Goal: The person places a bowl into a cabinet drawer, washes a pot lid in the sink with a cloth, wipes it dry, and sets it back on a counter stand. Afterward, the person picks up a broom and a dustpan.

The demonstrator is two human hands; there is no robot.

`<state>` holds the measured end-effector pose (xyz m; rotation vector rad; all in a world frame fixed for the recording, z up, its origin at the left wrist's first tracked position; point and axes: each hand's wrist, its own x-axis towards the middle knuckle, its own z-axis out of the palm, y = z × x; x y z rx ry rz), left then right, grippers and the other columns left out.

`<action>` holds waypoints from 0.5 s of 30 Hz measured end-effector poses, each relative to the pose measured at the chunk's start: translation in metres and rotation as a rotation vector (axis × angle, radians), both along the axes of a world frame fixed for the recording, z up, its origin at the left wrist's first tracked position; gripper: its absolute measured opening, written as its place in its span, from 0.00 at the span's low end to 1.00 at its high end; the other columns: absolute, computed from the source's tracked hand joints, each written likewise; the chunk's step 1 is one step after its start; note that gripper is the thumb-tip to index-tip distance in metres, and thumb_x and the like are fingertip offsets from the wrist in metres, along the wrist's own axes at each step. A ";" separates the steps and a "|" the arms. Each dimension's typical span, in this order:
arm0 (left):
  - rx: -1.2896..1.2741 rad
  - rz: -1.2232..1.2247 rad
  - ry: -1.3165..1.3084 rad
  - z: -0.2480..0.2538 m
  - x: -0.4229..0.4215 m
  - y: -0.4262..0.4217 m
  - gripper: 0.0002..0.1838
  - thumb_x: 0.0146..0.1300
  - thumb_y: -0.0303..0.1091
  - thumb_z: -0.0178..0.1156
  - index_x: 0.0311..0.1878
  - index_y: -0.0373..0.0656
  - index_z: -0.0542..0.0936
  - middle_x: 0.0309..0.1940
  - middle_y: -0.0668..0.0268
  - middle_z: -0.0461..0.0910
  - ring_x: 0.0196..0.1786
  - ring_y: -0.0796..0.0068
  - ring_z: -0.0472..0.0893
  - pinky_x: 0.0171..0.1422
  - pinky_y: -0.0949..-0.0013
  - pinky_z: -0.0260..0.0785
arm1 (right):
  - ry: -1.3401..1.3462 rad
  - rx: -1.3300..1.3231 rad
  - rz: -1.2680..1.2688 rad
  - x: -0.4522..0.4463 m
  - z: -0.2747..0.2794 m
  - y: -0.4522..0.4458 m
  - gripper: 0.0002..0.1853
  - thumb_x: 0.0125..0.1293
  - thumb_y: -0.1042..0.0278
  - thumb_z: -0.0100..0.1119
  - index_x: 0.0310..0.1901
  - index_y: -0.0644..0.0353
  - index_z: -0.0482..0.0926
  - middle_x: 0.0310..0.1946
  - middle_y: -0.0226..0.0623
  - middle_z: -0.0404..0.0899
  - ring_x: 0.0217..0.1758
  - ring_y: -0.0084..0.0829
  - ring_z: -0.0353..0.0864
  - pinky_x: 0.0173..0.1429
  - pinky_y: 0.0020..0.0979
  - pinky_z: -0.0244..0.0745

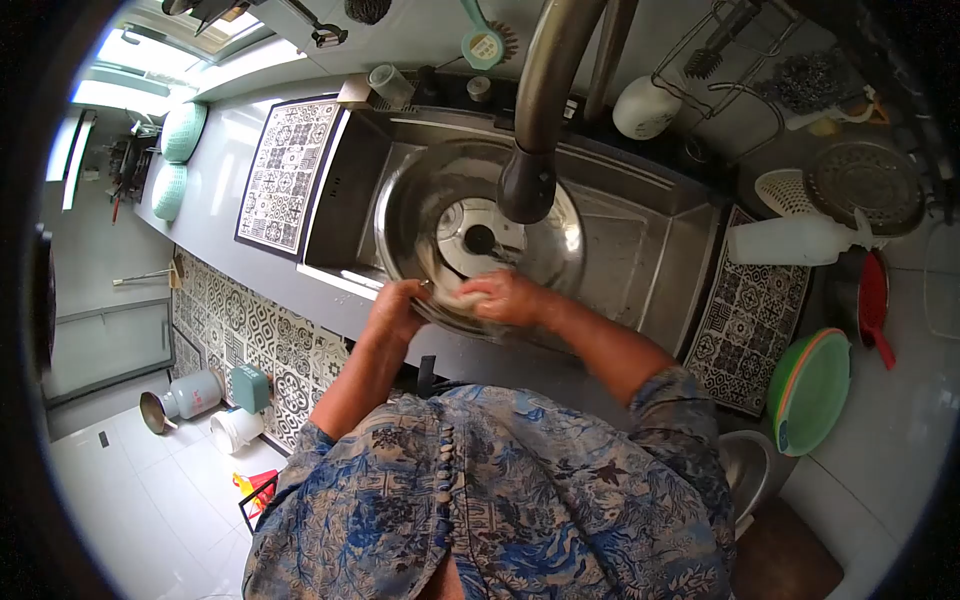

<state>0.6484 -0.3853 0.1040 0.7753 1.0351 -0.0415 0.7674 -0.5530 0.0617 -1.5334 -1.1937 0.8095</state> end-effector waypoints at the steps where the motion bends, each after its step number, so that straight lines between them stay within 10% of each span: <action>1: 0.105 -0.047 0.028 0.011 0.001 0.004 0.12 0.41 0.21 0.49 0.33 0.30 0.72 0.27 0.55 0.75 0.26 0.60 0.77 0.30 0.59 0.73 | -0.084 -0.079 0.090 0.008 -0.007 -0.017 0.18 0.51 0.69 0.52 0.47 0.50 0.76 0.39 0.40 0.77 0.47 0.38 0.73 0.54 0.33 0.65; 4: 0.286 -0.034 0.023 0.025 0.004 0.009 0.11 0.40 0.21 0.49 0.31 0.30 0.73 0.25 0.56 0.75 0.25 0.63 0.77 0.29 0.62 0.73 | -0.378 -0.368 -0.097 0.018 -0.031 -0.054 0.15 0.52 0.66 0.53 0.43 0.50 0.78 0.39 0.37 0.78 0.45 0.41 0.74 0.51 0.34 0.68; 7: 0.538 -0.084 -0.053 0.026 0.006 0.017 0.10 0.41 0.22 0.50 0.30 0.30 0.75 0.24 0.59 0.75 0.25 0.68 0.76 0.29 0.69 0.70 | -0.127 -0.562 -0.305 0.027 -0.044 -0.070 0.16 0.53 0.66 0.53 0.45 0.52 0.77 0.36 0.36 0.79 0.39 0.37 0.75 0.45 0.31 0.69; 9: 0.673 -0.112 -0.036 0.038 0.010 0.019 0.12 0.41 0.21 0.50 0.32 0.30 0.76 0.25 0.63 0.76 0.25 0.74 0.74 0.30 0.74 0.67 | 0.581 -0.569 -0.694 0.026 -0.050 -0.081 0.17 0.54 0.66 0.52 0.47 0.56 0.76 0.34 0.34 0.77 0.35 0.31 0.74 0.40 0.29 0.69; 15: 1.003 -0.222 0.027 0.036 0.014 0.063 0.13 0.44 0.22 0.49 0.35 0.35 0.78 0.22 0.68 0.77 0.27 0.83 0.71 0.32 0.75 0.65 | 0.935 -0.361 -0.983 0.006 -0.060 -0.097 0.17 0.52 0.69 0.52 0.45 0.63 0.75 0.34 0.34 0.74 0.35 0.27 0.72 0.38 0.27 0.66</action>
